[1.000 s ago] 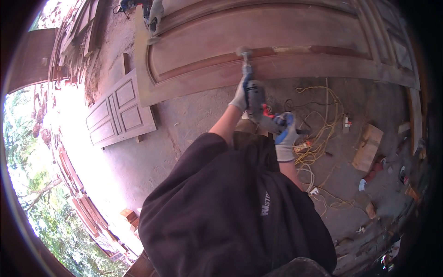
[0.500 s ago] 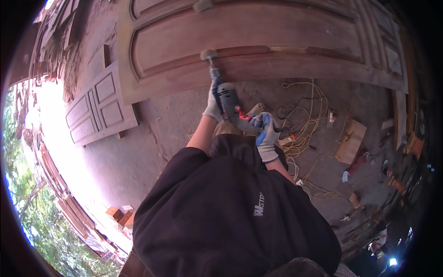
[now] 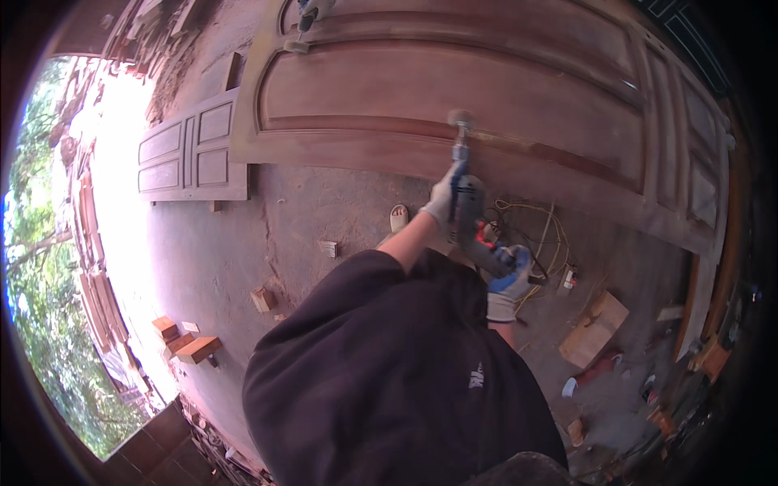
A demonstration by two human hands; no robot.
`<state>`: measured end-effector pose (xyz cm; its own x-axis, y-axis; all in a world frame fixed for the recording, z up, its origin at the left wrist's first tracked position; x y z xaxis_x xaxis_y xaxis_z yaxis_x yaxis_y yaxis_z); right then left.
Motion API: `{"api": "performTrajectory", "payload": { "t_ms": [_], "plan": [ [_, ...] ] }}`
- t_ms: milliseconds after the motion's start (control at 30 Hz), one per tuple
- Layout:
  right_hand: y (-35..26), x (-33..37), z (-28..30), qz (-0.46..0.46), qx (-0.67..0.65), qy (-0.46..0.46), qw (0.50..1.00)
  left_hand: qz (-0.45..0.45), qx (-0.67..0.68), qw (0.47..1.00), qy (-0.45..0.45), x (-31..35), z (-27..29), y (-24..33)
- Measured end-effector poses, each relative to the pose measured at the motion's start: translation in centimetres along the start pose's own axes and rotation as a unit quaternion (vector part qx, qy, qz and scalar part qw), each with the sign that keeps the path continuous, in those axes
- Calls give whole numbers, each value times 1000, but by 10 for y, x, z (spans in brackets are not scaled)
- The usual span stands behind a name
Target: The person uses a handheld electric sander to smooth the surface of a large wooden door lying on the floor. They move the sander across panels and edges while another person works nearby on a similar door.
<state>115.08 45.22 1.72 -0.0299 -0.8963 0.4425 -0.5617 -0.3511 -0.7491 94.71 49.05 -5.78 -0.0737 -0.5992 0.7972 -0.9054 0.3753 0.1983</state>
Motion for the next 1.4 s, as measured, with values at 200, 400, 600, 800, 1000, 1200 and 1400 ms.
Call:
{"api": "performTrajectory", "payload": {
  "t_ms": [200, 400, 600, 800, 1000, 1200, 1400],
  "plan": [
    [-104, -48, 102, 35, -16, 77, 996, 52, -48, 997, 31, -72, -131, -104],
    [-169, -70, 172, 88, -6, 119, 989, 31, -210, 973, 90, -117, -198, -187],
    [-173, -81, 190, 6, -30, 73, 997, 9, -208, 965, 157, -89, -189, -185],
    [-124, -88, 125, -94, -21, 3, 995, -42, 18, 996, 81, -52, -103, -131],
    [-97, -85, 87, -98, 5, -95, 991, -67, 52, 989, 121, -68, -43, -102],
    [-141, -87, 136, -58, -12, 35, 998, -56, -16, 992, 116, -96, -107, -156],
    [-149, -65, 147, 6, -51, -8, 999, -12, -186, 966, 177, -93, -139, -163]
  ]
}}
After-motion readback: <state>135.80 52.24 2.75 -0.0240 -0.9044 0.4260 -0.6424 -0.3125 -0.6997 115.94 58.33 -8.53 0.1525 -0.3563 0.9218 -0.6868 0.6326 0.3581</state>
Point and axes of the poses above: each hand's wrist, its own x-axis away from the middle knuckle, its own z-axis out of the back of the hand, y = z × x, the point moved 1 cm from there along -x, towards the middle knuckle, and after that the axes turned 4 degrees about z, right-handed, at the moved point
